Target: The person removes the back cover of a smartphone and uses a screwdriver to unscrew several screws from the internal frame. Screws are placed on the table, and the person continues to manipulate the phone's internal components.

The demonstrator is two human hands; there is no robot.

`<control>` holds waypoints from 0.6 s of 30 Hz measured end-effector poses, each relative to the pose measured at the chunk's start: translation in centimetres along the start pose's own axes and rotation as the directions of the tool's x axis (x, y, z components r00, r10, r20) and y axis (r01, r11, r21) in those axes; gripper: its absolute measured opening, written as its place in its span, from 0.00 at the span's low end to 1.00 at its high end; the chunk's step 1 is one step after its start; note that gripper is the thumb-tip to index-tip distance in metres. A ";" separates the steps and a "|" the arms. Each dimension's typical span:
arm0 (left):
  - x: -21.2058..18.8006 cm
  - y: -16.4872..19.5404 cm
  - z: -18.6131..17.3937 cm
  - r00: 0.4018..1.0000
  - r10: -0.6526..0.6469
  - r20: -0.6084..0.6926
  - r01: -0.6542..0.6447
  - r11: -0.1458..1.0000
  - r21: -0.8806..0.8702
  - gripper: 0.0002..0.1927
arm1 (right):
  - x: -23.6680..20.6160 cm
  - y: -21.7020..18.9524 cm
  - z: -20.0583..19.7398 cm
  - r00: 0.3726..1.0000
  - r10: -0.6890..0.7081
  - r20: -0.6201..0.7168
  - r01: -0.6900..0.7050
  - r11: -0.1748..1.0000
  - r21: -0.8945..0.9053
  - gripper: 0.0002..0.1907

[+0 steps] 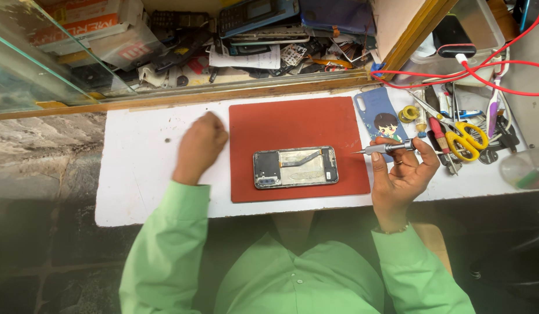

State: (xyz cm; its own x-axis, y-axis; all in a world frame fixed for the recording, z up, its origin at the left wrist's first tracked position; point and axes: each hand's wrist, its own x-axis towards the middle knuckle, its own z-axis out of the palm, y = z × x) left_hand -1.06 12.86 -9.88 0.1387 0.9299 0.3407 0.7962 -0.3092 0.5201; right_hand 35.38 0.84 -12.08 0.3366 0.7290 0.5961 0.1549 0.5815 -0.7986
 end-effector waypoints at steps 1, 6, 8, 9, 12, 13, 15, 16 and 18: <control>-0.6 -1.2 -0.8 0.999 -0.037 -0.007 0.037 0.999 0.024 0.07 | 0.0 0.0 0.0 1.000 0.003 0.002 -0.003 1.000 0.002 0.31; -2.3 -4.8 -3.1 0.981 -0.194 -0.021 0.195 0.976 0.094 0.07 | 0.0 -0.1 0.1 1.000 -0.002 0.007 0.002 1.000 -0.016 0.30; -2.5 -5.3 -3.2 0.974 -0.224 -0.034 0.227 0.969 0.097 0.07 | 0.0 -0.2 0.1 1.000 -0.005 0.010 0.005 1.000 -0.020 0.30; -2.5 -5.3 -3.2 0.972 -0.234 -0.028 0.235 0.967 0.094 0.07 | 0.0 -0.2 0.1 1.000 -0.010 0.012 0.010 1.000 -0.023 0.30; -2.4 -5.3 -3.0 0.968 -0.249 -0.019 0.250 0.965 0.084 0.06 | 0.0 -0.3 0.0 1.000 -0.012 0.015 0.012 0.999 -0.030 0.30; -2.3 -5.2 -3.0 0.969 -0.244 -0.022 0.245 0.966 0.078 0.06 | -0.1 -0.3 0.0 1.000 -0.011 0.015 0.012 0.999 -0.032 0.31; -2.3 -5.1 -3.0 0.972 -0.234 -0.027 0.235 0.970 0.062 0.05 | -0.1 -0.3 -0.1 1.000 -0.012 0.012 0.013 1.000 -0.029 0.30; -2.4 -5.1 -3.0 0.973 -0.227 -0.032 0.229 0.972 0.053 0.05 | -0.1 -0.3 -0.1 1.000 -0.013 0.010 0.013 1.000 -0.026 0.30; -2.5 -5.0 -3.0 0.975 -0.220 -0.039 0.222 0.974 0.040 0.05 | -0.1 -0.2 -0.1 1.000 -0.016 0.010 0.016 1.000 -0.024 0.30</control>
State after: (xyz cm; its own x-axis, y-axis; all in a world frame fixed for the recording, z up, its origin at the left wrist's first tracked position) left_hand -7.21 11.51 -10.97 -0.0631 0.9668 0.2477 0.8301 -0.0869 0.5509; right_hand 35.39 0.59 -11.96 0.3253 0.7232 0.6092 0.1821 0.5843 -0.7909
